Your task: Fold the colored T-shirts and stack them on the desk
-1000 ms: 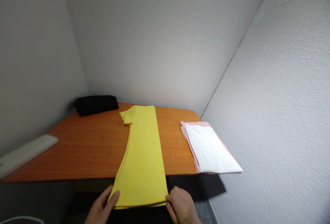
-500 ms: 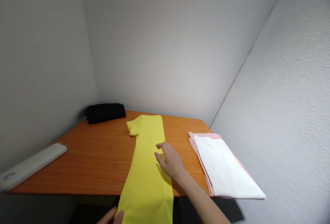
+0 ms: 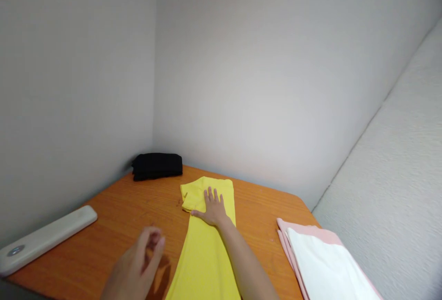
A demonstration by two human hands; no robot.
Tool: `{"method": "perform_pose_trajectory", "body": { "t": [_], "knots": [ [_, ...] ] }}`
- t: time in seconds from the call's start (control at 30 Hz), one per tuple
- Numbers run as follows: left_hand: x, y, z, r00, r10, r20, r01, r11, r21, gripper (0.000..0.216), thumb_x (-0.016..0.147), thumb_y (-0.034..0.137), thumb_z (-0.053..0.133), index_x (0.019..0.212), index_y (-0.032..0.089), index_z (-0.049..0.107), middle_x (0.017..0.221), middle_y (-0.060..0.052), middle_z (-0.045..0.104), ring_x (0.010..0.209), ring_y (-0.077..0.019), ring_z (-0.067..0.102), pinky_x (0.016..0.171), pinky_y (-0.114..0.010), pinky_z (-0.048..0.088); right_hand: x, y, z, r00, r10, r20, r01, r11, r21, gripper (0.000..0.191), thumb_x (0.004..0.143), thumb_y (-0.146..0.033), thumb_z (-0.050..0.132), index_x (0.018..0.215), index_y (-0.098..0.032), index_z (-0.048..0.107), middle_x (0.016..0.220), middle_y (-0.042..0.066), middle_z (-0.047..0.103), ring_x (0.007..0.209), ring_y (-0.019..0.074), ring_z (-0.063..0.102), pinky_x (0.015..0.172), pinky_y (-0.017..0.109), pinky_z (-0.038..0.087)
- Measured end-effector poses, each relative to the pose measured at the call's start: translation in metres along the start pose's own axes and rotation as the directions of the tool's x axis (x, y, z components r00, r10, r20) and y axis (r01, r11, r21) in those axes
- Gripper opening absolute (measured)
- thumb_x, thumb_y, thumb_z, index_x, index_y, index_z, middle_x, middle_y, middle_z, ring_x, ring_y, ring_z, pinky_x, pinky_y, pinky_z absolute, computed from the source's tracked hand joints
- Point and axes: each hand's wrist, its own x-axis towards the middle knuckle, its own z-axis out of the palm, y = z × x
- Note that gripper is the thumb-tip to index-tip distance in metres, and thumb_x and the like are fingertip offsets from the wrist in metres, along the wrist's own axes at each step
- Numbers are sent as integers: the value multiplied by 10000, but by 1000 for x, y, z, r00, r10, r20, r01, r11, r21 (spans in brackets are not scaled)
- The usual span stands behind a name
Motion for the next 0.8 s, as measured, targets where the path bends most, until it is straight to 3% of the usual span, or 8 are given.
{"method": "perform_pose_trajectory", "body": {
  "t": [0.1,0.13,0.2,0.3,0.43,0.57,0.7,0.8],
  "knots": [
    [97,26,27,986,151,68,-162,967,199,279,952,418,356,1038,216,528,1065,-73,698,1000,-196,656,860,-282,485,2,2,8,997,-8,-74,8,1000,10,974,858,-834,122,1559,-158,105,1597,68,-55,1461,310,-100,1163,544,-54],
    [129,30,39,986,131,105,-158,937,313,267,954,357,350,1064,194,529,1089,-88,689,1030,-198,644,874,-281,473,3,2,10,995,-9,-97,10,1000,14,927,884,-798,76,1559,-165,114,1598,64,-38,1463,304,-90,1164,548,-46],
    [183,32,64,986,107,127,-149,911,384,263,928,281,398,1093,145,550,1136,-138,670,1086,-237,619,926,-316,442,3,2,12,991,-15,-135,18,1000,16,884,901,-772,58,1559,-184,119,1599,59,-22,1465,307,-72,1164,562,-30],
    [232,25,94,987,61,151,-124,881,456,326,878,276,489,1122,79,578,1186,-217,643,1149,-321,582,989,-398,393,3,2,13,986,-27,-166,31,999,24,914,876,-813,138,1558,-204,124,1597,65,-23,1460,333,-61,1159,594,-8],
    [254,7,115,973,-23,228,-99,855,510,421,820,432,580,1023,69,645,1101,-258,678,1085,-392,618,895,-439,448,-2,4,7,982,-55,-181,72,993,89,882,890,-796,158,1556,-218,132,1595,64,-8,1457,338,-48,1155,617,11],
    [267,-9,117,948,-56,314,-118,853,508,362,760,471,634,839,120,682,1027,-229,709,1067,-407,626,864,-439,460,-9,5,-1,976,-86,-198,115,984,137,872,876,-805,254,1547,-251,191,1592,45,-9,1453,346,-56,1155,622,-4],
    [281,-14,108,922,-39,386,-144,889,434,283,763,443,645,791,162,650,977,-118,720,1045,-327,641,839,-353,471,-12,4,-6,979,-78,-191,109,982,157,873,879,-791,281,1549,-241,180,1588,51,-23,1450,345,-75,1152,624,-22],
    [289,-11,102,899,-98,427,-83,919,385,194,812,347,624,814,153,611,772,-28,681,771,-221,676,631,-283,483,-13,3,-7,981,-74,-179,102,982,157,886,875,-794,285,1551,-234,166,1588,62,-27,1450,347,-76,1152,621,-24]
  ]
}}
